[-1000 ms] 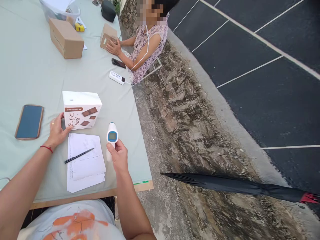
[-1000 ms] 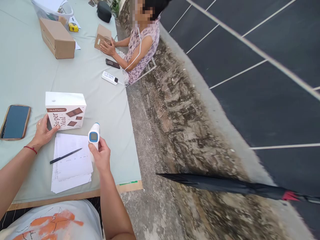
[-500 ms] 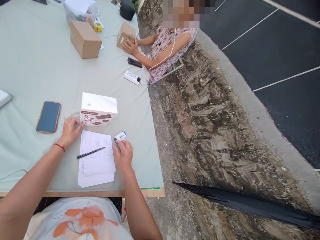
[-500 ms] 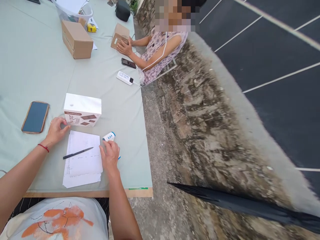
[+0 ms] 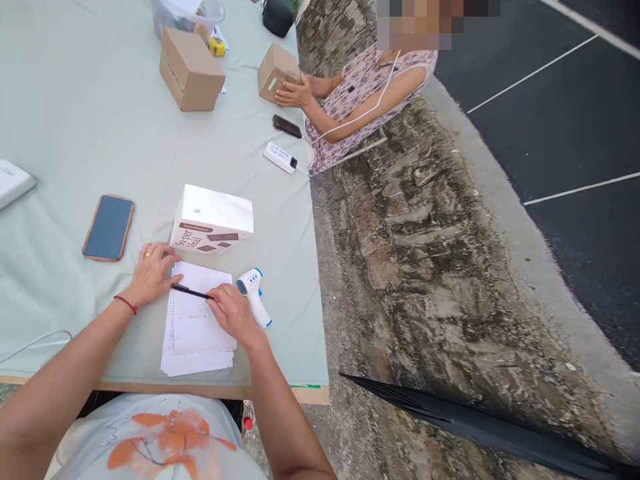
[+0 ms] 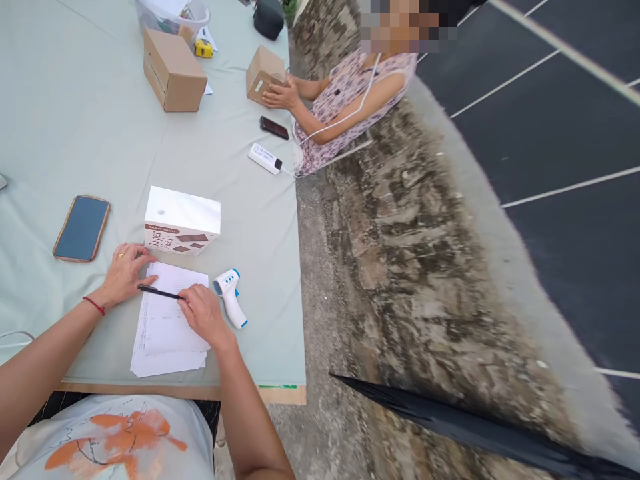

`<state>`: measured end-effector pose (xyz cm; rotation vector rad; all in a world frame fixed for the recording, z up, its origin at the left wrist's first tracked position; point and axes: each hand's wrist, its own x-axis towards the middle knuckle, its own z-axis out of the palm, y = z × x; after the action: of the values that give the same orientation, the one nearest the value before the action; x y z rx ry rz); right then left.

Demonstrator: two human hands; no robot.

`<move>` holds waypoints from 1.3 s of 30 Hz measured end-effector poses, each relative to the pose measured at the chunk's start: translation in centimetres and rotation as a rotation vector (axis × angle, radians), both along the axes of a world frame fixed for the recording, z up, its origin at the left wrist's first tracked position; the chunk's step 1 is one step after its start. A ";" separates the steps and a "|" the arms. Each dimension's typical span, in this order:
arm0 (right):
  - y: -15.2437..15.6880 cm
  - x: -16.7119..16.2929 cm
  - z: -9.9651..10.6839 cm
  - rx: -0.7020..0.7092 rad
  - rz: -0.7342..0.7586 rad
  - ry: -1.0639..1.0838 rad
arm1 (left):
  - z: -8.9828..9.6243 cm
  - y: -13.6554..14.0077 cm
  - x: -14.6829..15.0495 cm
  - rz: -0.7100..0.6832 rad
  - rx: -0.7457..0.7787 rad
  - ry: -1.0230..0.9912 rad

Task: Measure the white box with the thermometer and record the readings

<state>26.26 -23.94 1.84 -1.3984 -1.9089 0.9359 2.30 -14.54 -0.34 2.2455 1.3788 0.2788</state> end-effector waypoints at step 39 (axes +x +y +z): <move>4.0 -9.0 -4.2 -0.255 -0.619 0.575 | 0.0 -0.3 0.1 0.006 -0.002 -0.027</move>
<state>17.22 -19.91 -2.41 -1.5151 -0.8826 1.1201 2.44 -14.79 -0.38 2.2281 1.3706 0.3084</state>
